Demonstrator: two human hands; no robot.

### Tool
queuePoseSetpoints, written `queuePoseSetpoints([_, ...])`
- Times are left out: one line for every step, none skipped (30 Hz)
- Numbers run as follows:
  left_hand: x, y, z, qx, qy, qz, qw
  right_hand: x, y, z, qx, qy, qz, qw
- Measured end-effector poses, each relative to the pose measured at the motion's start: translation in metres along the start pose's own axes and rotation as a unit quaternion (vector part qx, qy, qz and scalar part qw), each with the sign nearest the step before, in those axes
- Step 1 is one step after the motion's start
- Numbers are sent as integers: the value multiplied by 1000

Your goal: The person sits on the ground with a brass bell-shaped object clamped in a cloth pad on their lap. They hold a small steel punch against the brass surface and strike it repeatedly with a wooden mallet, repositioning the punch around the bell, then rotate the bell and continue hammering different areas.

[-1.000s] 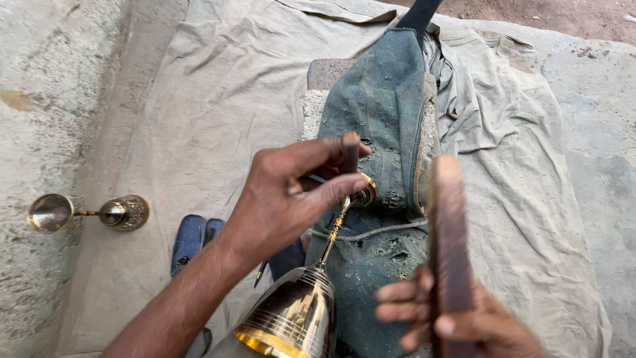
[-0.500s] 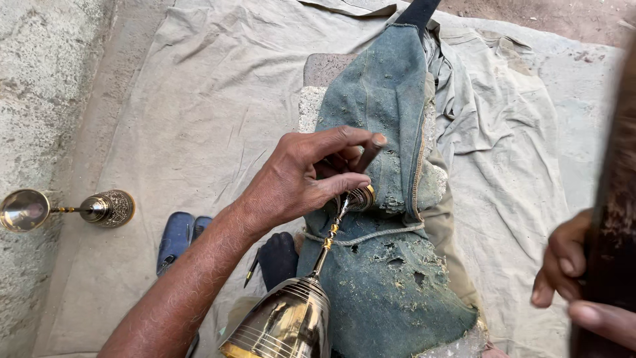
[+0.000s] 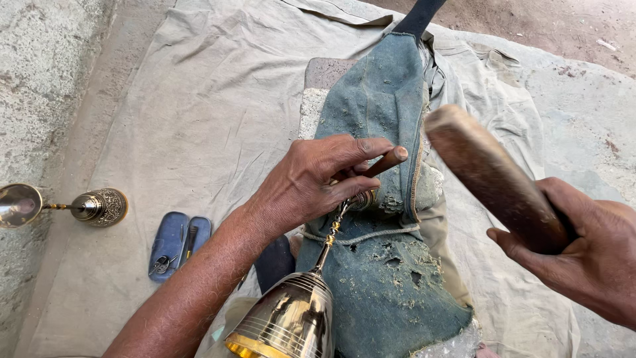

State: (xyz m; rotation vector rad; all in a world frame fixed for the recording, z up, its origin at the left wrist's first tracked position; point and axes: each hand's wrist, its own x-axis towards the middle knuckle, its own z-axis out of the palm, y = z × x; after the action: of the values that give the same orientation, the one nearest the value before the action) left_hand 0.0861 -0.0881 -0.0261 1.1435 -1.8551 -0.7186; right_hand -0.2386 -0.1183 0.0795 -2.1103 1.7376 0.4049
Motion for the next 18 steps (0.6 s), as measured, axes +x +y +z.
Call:
queuePoseSetpoints([1, -1, 1, 13, -4, 2, 1000, 0, 0, 0, 29, 22, -44, 998])
queuePoseSetpoints([1, -1, 1, 16, -5, -1, 1000, 0, 1, 0, 59, 46, -86, 993])
queuePoseSetpoints([1, -2, 1, 19, -6, -1, 1000, 0, 2, 0, 39, 53, -49, 997])
queuePoseSetpoints([1, -2, 1, 22, -7, -3, 1000, 0, 3, 1, 21, 60, -11, 998])
queuePoseSetpoints([0, -3, 1, 22, -4, 8, 1000, 1, 6, 2, -12, 56, 5, 998])
queuePoseSetpoints([0, -3, 2, 22, -2, 19, 1000, 2, 8, 3, -46, 51, 21, 997])
queuePoseSetpoints([0, -3, 2, 22, -1, 30, 999, 5, 12, 3, -94, 35, 18, 995])
queuePoseSetpoints([0, -3, 2, 16, -3, 26, 1000, 7, 15, 4, -82, 43, -9, 996])
queuePoseSetpoints([0, -3, 2, 11, -4, 24, 1000, 10, 19, 4, -70, 51, -36, 996])
queuePoseSetpoints([1, -3, 1, 7, -4, 19, 1000, 12, 22, 5, 2, 80, -86, 993])
queuePoseSetpoints([1, -3, 1, 13, -3, 20, 1000, 15, 25, 6, 33, 93, -120, 988])
queuePoseSetpoints([2, -3, 1, 19, -3, 20, 1000, 17, 27, 7, 62, 103, -155, 981])
queuePoseSetpoints([2, -2, 0, 26, -5, 22, 999, 19, 29, 8, 51, 100, -175, 978])
queuePoseSetpoints([3, -2, 0, 21, -3, 20, 1000, 20, 30, 9, 42, 100, -194, 975])
queuePoseSetpoints([3, -1, -1, 16, -3, 21, 1000, 20, 30, 10, 31, 101, -140, 984])
queuePoseSetpoints([3, -1, -2, 10, -2, 21, 1000, 19, 29, 10, 21, 103, -86, 991])
queuePoseSetpoints([3, 0, -2, 10, 0, 20, 1000, 19, 28, 9, 17, 105, -91, 990])
queuePoseSetpoints([2, 0, -3, 10, 2, 18, 1000, 18, 26, 8, 13, 107, -96, 990])
